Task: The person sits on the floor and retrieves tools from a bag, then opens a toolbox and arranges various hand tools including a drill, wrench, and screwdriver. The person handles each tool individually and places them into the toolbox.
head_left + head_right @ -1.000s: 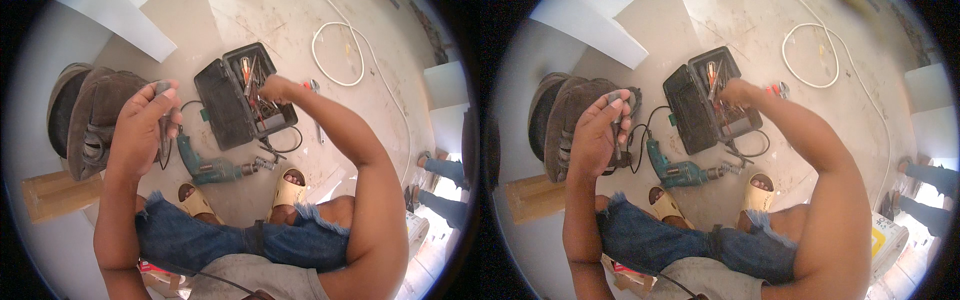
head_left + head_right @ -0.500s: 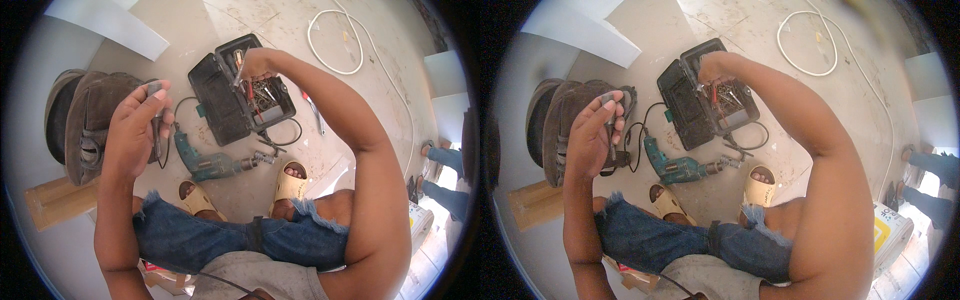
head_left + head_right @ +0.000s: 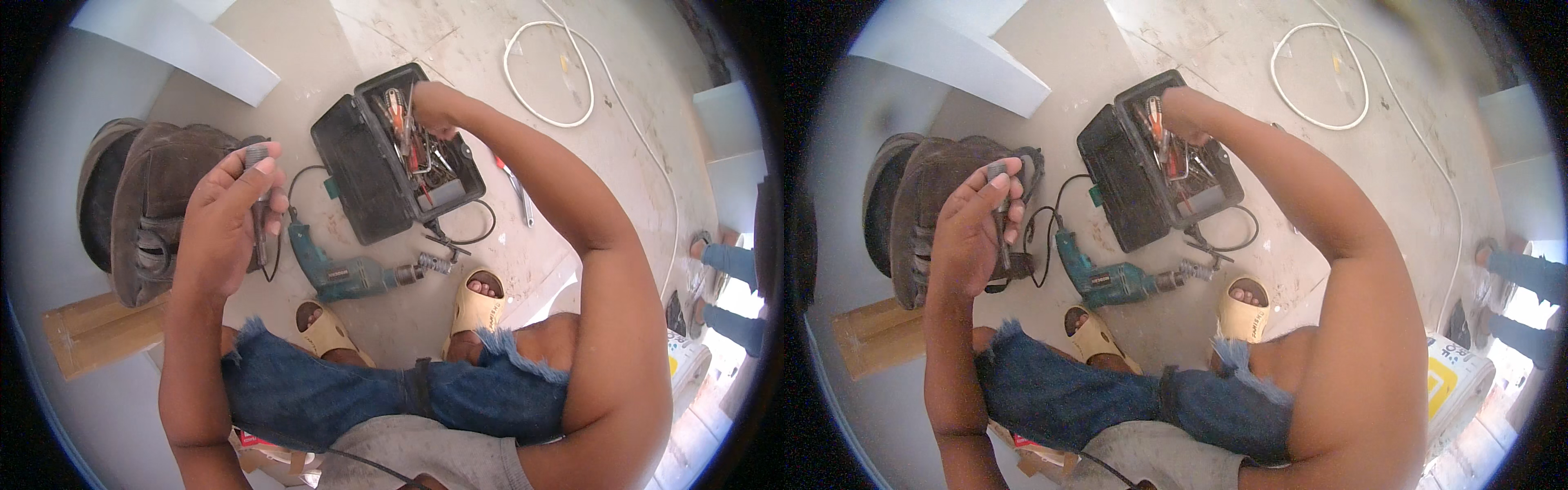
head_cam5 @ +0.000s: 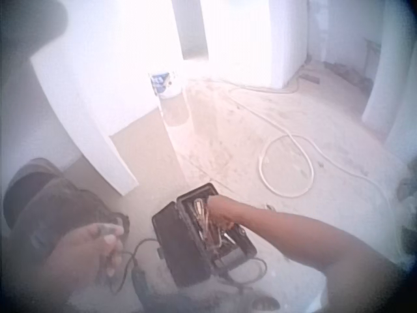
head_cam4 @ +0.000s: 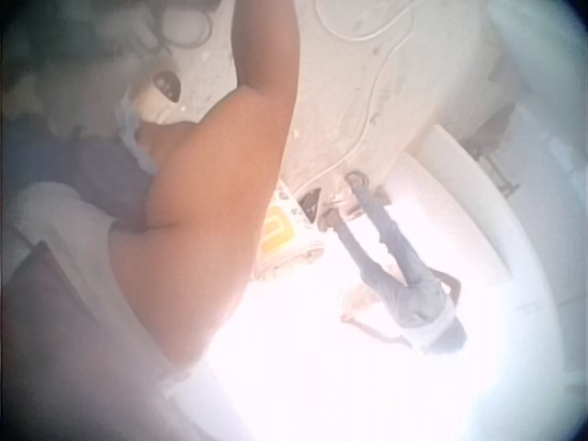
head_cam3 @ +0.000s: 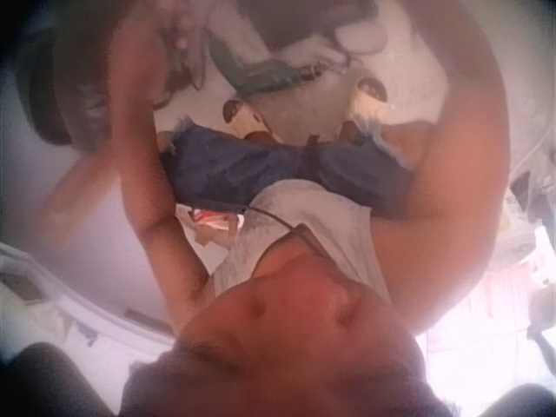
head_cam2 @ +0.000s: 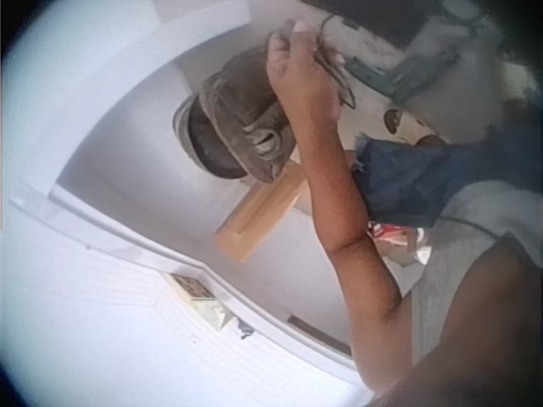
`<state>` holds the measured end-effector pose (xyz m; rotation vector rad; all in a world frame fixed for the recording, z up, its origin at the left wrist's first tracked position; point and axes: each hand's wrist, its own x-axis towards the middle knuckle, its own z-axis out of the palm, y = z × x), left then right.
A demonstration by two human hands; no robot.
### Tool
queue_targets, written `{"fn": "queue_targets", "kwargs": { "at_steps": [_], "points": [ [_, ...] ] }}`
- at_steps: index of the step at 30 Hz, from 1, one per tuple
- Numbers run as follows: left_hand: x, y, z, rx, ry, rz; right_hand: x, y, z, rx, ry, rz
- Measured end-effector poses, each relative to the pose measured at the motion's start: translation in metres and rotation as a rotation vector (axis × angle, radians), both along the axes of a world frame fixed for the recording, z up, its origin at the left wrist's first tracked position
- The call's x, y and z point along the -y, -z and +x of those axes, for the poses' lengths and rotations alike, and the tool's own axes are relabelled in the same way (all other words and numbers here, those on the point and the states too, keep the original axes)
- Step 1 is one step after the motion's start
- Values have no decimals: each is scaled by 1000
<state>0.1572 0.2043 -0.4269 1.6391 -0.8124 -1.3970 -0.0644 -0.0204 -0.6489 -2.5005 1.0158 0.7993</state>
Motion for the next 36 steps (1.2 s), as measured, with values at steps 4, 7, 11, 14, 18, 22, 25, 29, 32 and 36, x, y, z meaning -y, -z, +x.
{"fn": "queue_targets", "kwargs": {
  "at_steps": [4,7,11,14,18,22,25,29,32,36],
  "points": [
    [0,-2,1,-6,-11,-16,-10,29,-29,-100,59,282],
    [-3,-3,8,-10,-20,-15,-51,3,-28,57,135,338],
    [-1,-1,2,-4,-7,-1,-89,31,-29,176,419,156],
    [0,-4,-1,-26,-4,-2,-96,58,-29,354,697,165],
    [-5,-5,6,-28,-24,-19,-87,17,-18,296,455,66],
    [-2,-2,7,-8,-33,-3,-65,8,-11,332,243,-269],
    [1,-1,2,-24,-23,4,-49,35,-6,219,43,-507],
    [0,0,4,-12,-15,11,-33,51,-3,181,-30,-481],
    [0,3,8,-18,-27,24,-26,47,-3,151,-117,-384],
    [-1,3,10,-16,-34,24,-22,22,-2,140,-112,-261]
  ]
}}
